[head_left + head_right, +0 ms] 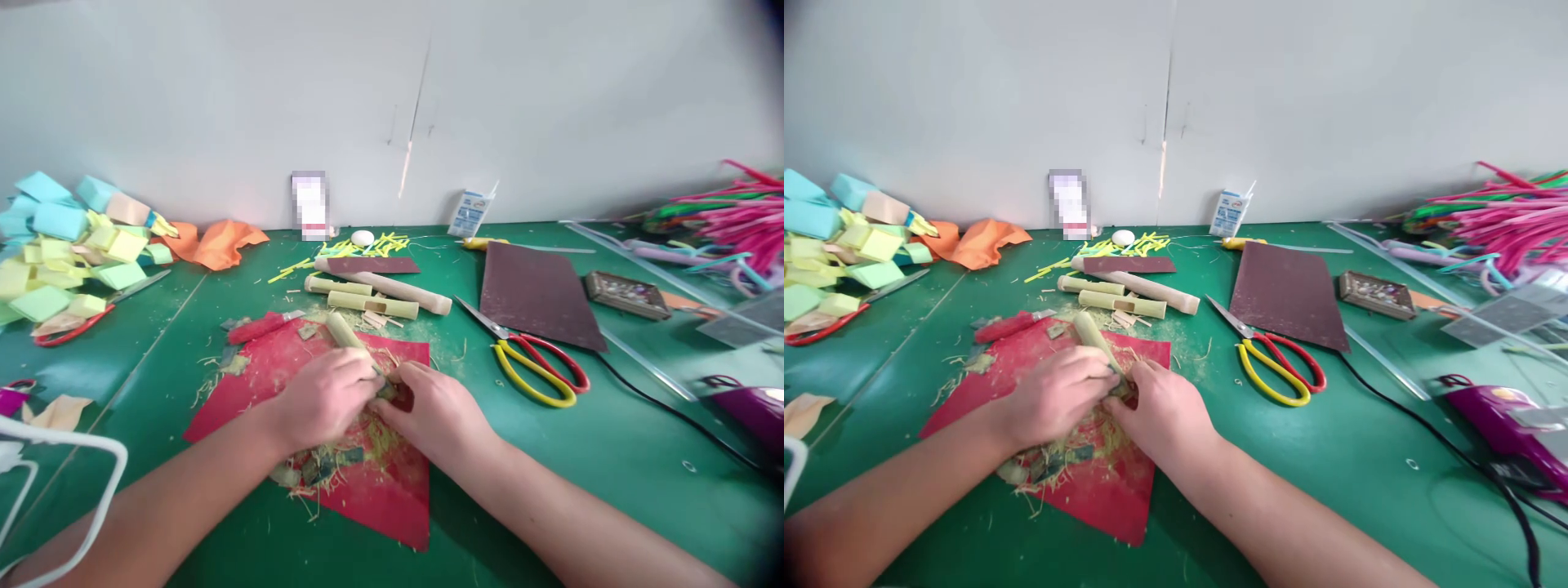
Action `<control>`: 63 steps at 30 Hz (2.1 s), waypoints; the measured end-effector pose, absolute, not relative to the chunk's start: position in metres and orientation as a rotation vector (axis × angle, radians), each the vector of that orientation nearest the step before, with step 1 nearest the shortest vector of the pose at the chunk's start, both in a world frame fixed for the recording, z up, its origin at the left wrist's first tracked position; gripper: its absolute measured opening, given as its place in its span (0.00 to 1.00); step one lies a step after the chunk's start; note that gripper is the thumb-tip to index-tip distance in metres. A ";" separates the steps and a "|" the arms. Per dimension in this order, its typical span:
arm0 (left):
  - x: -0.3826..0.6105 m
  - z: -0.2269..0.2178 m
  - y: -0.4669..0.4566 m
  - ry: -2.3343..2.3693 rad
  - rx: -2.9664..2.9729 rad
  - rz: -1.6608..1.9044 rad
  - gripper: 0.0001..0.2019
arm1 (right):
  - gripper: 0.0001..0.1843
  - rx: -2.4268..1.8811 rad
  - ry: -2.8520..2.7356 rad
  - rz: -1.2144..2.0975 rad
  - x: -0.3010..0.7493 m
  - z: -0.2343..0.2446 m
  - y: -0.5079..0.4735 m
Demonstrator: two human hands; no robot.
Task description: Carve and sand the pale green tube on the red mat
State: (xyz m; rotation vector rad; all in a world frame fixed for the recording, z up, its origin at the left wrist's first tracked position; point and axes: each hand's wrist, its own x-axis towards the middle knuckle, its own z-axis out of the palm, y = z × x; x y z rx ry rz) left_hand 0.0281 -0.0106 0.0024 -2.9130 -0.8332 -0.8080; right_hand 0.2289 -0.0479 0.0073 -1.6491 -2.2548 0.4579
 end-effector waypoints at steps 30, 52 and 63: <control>0.036 0.003 -0.025 -0.838 -2.963 -0.863 0.10 | 0.13 -1.724 -2.218 0.545 0.229 0.009 -0.048; 0.016 0.005 -0.012 -1.169 -2.599 -1.319 0.09 | 0.18 -1.687 -2.232 0.325 0.237 0.026 -0.048; -0.007 0.002 0.003 -1.399 -2.341 -1.601 0.08 | 0.21 -0.869 -2.830 -0.583 0.213 0.054 0.044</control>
